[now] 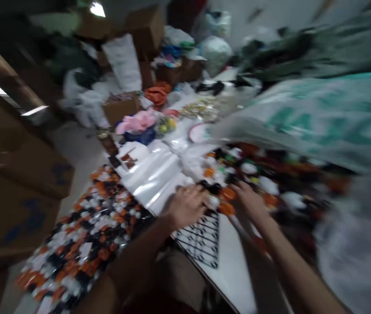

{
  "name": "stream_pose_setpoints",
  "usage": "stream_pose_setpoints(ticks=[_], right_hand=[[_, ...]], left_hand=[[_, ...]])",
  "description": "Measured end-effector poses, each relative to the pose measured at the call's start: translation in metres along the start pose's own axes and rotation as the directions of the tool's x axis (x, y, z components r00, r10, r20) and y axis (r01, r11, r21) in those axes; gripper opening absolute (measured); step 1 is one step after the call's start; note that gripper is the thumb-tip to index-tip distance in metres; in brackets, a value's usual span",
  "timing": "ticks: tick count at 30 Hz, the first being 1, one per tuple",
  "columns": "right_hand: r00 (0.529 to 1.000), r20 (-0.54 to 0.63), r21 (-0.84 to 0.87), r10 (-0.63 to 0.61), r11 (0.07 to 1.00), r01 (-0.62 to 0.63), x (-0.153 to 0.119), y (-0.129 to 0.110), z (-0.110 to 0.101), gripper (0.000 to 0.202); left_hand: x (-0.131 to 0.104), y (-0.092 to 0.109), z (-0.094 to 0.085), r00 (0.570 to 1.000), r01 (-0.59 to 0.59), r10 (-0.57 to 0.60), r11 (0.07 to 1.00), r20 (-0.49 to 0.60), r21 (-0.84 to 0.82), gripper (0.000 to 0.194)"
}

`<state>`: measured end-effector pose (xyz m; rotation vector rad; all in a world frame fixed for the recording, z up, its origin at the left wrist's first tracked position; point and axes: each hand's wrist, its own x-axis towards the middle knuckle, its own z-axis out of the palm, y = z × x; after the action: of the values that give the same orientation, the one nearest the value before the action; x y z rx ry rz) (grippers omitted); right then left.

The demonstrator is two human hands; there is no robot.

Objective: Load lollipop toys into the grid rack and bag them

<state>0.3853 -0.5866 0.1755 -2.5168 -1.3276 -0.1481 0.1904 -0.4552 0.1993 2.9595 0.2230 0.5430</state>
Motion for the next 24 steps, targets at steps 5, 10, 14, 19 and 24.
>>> stream_pose_setpoints(ticks=[5, 10, 14, 19, 24], right_hand=[[0.97, 0.239, -0.143, 0.037, 0.99, -0.002, -0.024, 0.014, 0.005, 0.029], [0.966, 0.256, -0.117, 0.019, 0.993, 0.011, -0.026, 0.003, 0.007, 0.027], [0.976, 0.002, 0.137, 0.216, 0.967, -0.214, -0.05, 0.007, -0.024, 0.025], [0.938, -0.141, 0.65, 0.317, 0.744, -0.154, -0.115, -0.045, -0.024, 0.025], [0.893, -0.104, 0.794, 0.437, 0.578, -0.19, -0.102, -0.096, 0.032, 0.021]], left_hand=[[0.001, -0.008, 0.013, 0.995, 0.028, -0.038, 0.993, -0.09, -0.116, 0.037], [-0.001, -0.003, 0.006, 0.996, 0.023, -0.034, 0.992, -0.088, -0.125, 0.033], [-0.002, 0.001, 0.005, 0.994, 0.045, -0.057, 0.99, -0.089, -0.136, 0.034], [-0.005, 0.0, 0.004, 0.996, 0.031, -0.044, 0.987, -0.078, -0.159, 0.038], [-0.012, -0.003, -0.004, 0.995, -0.093, 0.088, 0.985, -0.045, -0.147, 0.048]])
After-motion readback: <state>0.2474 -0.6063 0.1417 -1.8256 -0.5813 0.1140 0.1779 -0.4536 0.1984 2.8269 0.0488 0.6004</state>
